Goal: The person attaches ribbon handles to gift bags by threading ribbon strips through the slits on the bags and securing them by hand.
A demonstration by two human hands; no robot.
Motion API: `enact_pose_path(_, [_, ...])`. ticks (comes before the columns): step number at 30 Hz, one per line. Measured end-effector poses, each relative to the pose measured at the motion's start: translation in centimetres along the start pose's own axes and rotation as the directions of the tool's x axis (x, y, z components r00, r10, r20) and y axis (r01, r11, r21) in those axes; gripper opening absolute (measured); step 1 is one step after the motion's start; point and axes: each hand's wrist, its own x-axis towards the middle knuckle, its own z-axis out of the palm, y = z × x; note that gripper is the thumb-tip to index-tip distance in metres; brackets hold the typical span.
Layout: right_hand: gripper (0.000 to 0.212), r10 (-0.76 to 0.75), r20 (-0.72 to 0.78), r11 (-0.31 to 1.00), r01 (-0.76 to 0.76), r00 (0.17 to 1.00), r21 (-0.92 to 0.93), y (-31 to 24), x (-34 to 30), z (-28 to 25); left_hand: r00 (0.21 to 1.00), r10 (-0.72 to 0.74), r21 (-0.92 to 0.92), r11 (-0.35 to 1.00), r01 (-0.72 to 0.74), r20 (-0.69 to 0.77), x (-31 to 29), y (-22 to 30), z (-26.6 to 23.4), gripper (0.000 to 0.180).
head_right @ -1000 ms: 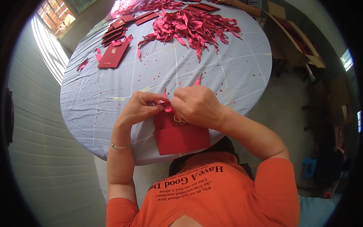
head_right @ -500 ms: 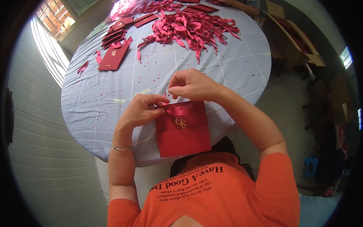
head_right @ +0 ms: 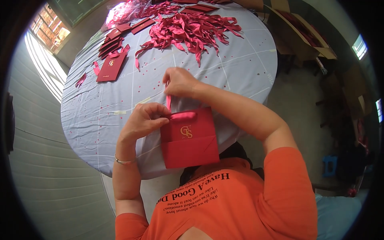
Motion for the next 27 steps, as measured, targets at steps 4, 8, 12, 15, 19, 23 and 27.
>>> enact_pose_path(4, [0.034, 0.021, -0.168, 0.992, -0.042, 0.986, -0.123, -0.5, -0.2, -1.0, 0.999, -0.028, -0.111, 0.993, 0.031, 0.026, 0.0, -0.6, -0.5, 0.016])
enact_pose_path(8, [0.025, -0.045, -0.251, 0.999, 0.035, 0.967, -0.041, -1.2, -2.1, -3.0, 0.998, -0.053, -0.167, 0.984, 0.059, 0.043, -0.3, -0.8, -0.3, 0.016])
enact_pose_path(12, [0.020, 0.097, -0.248, 0.995, -0.094, 0.964, 0.025, -2.2, -5.3, -6.9, 0.999, -0.034, -0.046, 0.998, 0.035, 0.026, -0.4, -0.9, -0.2, 0.019])
enact_pose_path(15, [0.016, 0.244, -0.147, 0.969, -0.236, 0.959, 0.070, -1.4, -7.7, -8.3, 0.999, -0.016, 0.021, 1.000, 0.015, 0.028, -0.2, -0.8, -0.2, 0.020])
enact_pose_path(19, [0.010, 0.192, -0.035, 0.981, -0.191, 0.981, 0.033, -1.1, -9.4, -7.6, 1.000, -0.015, 0.019, 1.000, 0.015, 0.011, -0.2, -1.0, -0.2, 0.019])
enact_pose_path(23, [0.019, -0.093, 0.026, 0.982, 0.096, 0.995, -0.164, -1.9, -9.9, -6.3, 0.997, -0.071, -0.019, 0.997, 0.072, 0.029, -0.1, -0.7, -0.3, 0.019])
enact_pose_path(27, [0.020, -0.221, 0.108, 0.966, 0.233, 0.969, -0.113, -2.3, -10.1, -4.6, 0.999, 0.003, 0.004, 1.000, -0.003, 0.034, -0.4, -0.4, -0.7, 0.018])
